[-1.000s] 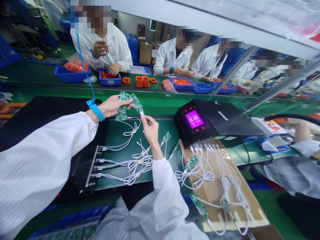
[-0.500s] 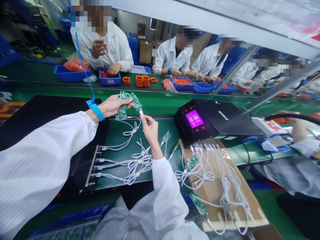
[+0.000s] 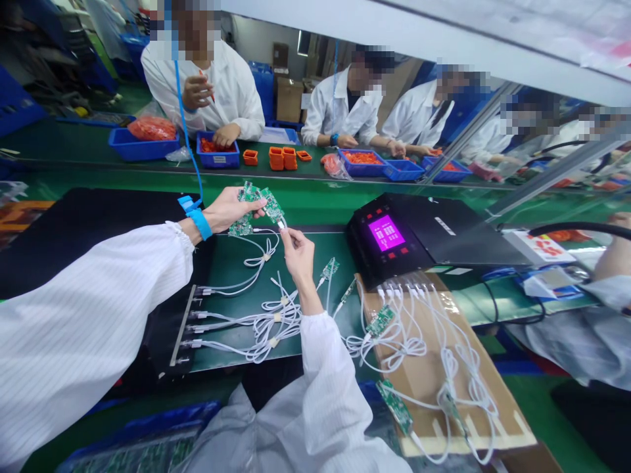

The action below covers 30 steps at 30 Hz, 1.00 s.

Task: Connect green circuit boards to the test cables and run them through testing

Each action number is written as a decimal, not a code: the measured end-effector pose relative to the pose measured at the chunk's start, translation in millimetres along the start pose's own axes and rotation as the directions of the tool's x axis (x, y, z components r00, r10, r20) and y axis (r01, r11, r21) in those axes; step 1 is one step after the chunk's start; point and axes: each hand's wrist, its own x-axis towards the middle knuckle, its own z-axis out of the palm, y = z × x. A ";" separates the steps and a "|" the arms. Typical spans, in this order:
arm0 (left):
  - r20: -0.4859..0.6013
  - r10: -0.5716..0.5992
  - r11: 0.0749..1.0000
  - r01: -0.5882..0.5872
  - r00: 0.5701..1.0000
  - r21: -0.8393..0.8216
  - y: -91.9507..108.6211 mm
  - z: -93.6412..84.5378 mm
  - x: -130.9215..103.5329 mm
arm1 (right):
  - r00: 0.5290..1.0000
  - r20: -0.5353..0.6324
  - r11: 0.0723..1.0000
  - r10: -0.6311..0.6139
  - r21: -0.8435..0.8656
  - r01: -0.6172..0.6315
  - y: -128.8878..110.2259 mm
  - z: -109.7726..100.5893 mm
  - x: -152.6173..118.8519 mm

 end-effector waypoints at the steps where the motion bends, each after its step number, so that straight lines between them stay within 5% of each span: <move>1: 0.004 0.002 1.000 -0.002 1.000 0.018 -0.5 0.0 -0.1 | 1.000 0.002 1.000 -0.004 -0.008 0.004 1.1 0.2 -0.5; 9: 0.059 0.019 0.989 -0.027 0.998 0.144 -2.6 -3.1 -3.1 | 1.000 0.021 1.000 0.005 -0.023 -0.004 12.5 3.4 -7.2; 13: 0.000 0.059 0.991 -0.059 0.998 0.119 -2.6 3.5 -5.9 | 1.000 0.007 0.999 0.024 -0.039 -0.024 12.8 3.5 -6.5; 17: -0.055 0.207 0.967 -0.196 0.977 0.161 -4.7 15.0 -10.7 | 0.982 -0.138 0.978 -0.130 -0.183 0.104 0.2 -2.0 -6.0; 21: -0.001 0.289 0.922 -0.278 0.957 0.268 -7.5 23.3 -16.7 | 0.945 -0.173 0.931 -0.278 -0.292 0.220 -17.6 -6.3 -12.9; 30: 0.149 0.407 0.837 -0.433 0.901 0.334 -4.8 31.4 -27.2 | 0.942 -0.175 0.921 -0.287 -0.322 0.221 -35.6 -0.4 -28.2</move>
